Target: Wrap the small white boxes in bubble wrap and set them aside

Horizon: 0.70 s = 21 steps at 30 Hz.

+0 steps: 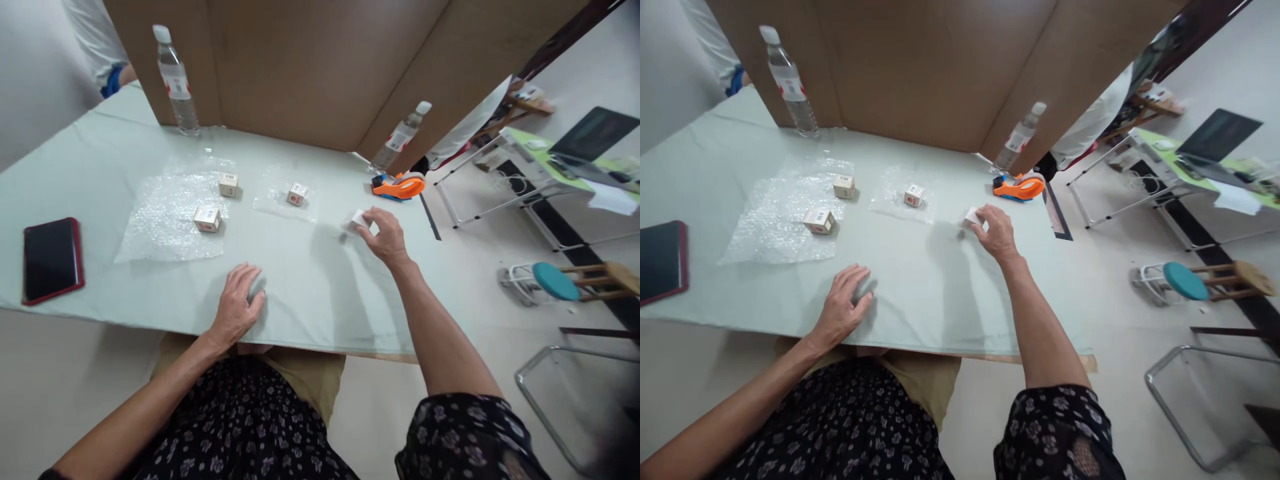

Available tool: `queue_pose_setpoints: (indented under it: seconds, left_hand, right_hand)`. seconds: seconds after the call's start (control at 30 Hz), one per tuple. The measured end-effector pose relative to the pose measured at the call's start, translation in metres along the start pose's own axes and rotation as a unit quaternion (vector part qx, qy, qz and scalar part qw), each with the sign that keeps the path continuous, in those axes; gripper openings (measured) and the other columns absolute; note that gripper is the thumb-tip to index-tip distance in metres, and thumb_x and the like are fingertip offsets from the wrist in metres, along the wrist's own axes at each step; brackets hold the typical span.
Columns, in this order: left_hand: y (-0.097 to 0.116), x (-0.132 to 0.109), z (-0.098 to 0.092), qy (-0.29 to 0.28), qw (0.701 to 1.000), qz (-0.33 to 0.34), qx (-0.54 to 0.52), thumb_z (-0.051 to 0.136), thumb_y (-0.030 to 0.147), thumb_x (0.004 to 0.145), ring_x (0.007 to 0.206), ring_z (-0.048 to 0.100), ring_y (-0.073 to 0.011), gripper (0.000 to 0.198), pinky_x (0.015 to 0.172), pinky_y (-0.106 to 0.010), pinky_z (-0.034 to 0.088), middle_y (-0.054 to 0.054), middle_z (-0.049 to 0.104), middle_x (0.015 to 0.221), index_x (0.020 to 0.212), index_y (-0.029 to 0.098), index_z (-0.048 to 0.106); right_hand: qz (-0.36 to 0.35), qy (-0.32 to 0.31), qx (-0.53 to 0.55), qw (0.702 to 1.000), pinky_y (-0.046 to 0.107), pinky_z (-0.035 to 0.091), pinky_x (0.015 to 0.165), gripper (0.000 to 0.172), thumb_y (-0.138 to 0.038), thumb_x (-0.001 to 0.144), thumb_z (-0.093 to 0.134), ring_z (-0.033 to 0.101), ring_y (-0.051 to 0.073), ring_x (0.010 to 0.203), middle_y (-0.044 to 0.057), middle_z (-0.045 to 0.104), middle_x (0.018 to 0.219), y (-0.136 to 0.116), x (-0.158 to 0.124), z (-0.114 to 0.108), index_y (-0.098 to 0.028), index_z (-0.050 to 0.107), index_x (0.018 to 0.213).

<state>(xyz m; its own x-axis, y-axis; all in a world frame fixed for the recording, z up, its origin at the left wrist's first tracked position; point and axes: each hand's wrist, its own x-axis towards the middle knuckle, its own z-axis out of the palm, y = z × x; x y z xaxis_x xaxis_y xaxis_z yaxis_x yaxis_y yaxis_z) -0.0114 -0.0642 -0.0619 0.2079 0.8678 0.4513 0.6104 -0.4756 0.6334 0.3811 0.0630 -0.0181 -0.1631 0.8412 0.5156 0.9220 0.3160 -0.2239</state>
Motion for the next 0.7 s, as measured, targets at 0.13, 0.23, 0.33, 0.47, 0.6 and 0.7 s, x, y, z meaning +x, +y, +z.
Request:
queue_pose_setpoints:
  seconds: [0.13,0.23,0.33,0.47,0.6,0.7]
  left_hand:
    - [0.001,0.001,0.001,-0.006,1.000,0.016,0.023,0.056,0.013,0.087,0.127,0.054,-0.0311,0.037,0.108,-0.056,0.048,-0.013,0.064,0.125,0.124,0.018,0.058]
    - [0.001,0.001,0.000,-0.004,1.000,0.017,0.024,0.056,0.012,0.088,0.126,0.054,-0.0310,0.033,0.105,-0.056,0.050,-0.012,0.064,0.124,0.120,0.019,0.060]
    - [0.001,0.002,0.001,-0.003,1.000,0.016,0.018,0.056,0.012,0.087,0.125,0.055,-0.0309,0.031,0.104,-0.056,0.051,-0.012,0.065,0.122,0.117,0.018,0.061]
    - [0.001,0.002,0.001,-0.004,1.000,0.017,0.010,0.057,0.011,0.087,0.125,0.055,-0.0309,0.029,0.104,-0.056,0.051,-0.012,0.065,0.122,0.115,0.017,0.062]
    - [0.001,0.002,0.002,0.001,1.000,0.010,0.002,0.057,0.010,0.086,0.126,0.054,-0.0304,0.029,0.105,-0.055,0.050,-0.012,0.065,0.121,0.113,0.018,0.063]
    - [0.001,0.001,0.002,0.006,1.000,0.006,-0.002,0.057,0.010,0.086,0.125,0.055,-0.0299,0.029,0.105,-0.055,0.050,-0.011,0.065,0.121,0.112,0.018,0.063]
  right_hand:
    - [0.010,-0.047,0.003,0.999,0.054,0.045,0.106,0.030,-0.025,0.078,0.063,0.060,0.034,0.123,0.013,0.071,0.118,0.036,0.026,0.018,-0.022,0.066,0.107]
    - [0.021,-0.078,0.004,0.997,0.056,0.044,0.107,0.032,-0.022,0.076,0.063,0.059,0.035,0.126,0.014,0.071,0.120,0.051,0.029,0.028,-0.021,0.066,0.108]
    - [0.030,-0.085,-0.007,0.996,0.056,0.043,0.108,0.034,-0.022,0.077,0.062,0.056,0.035,0.129,0.013,0.070,0.124,0.056,0.024,0.029,-0.021,0.066,0.111]
    - [0.059,-0.088,-0.030,0.994,0.055,0.044,0.105,0.034,-0.023,0.078,0.062,0.056,0.036,0.128,0.015,0.068,0.128,0.050,0.023,0.028,-0.020,0.066,0.112]
    - [0.082,-0.107,-0.045,0.990,0.056,0.046,0.098,0.030,-0.025,0.078,0.060,0.060,0.037,0.119,0.015,0.070,0.121,0.043,0.029,0.027,-0.021,0.066,0.107]
    - [0.089,-0.127,-0.044,0.987,0.055,0.046,0.096,0.027,-0.025,0.077,0.060,0.061,0.037,0.116,0.014,0.071,0.117,0.039,0.034,0.023,-0.022,0.065,0.104]
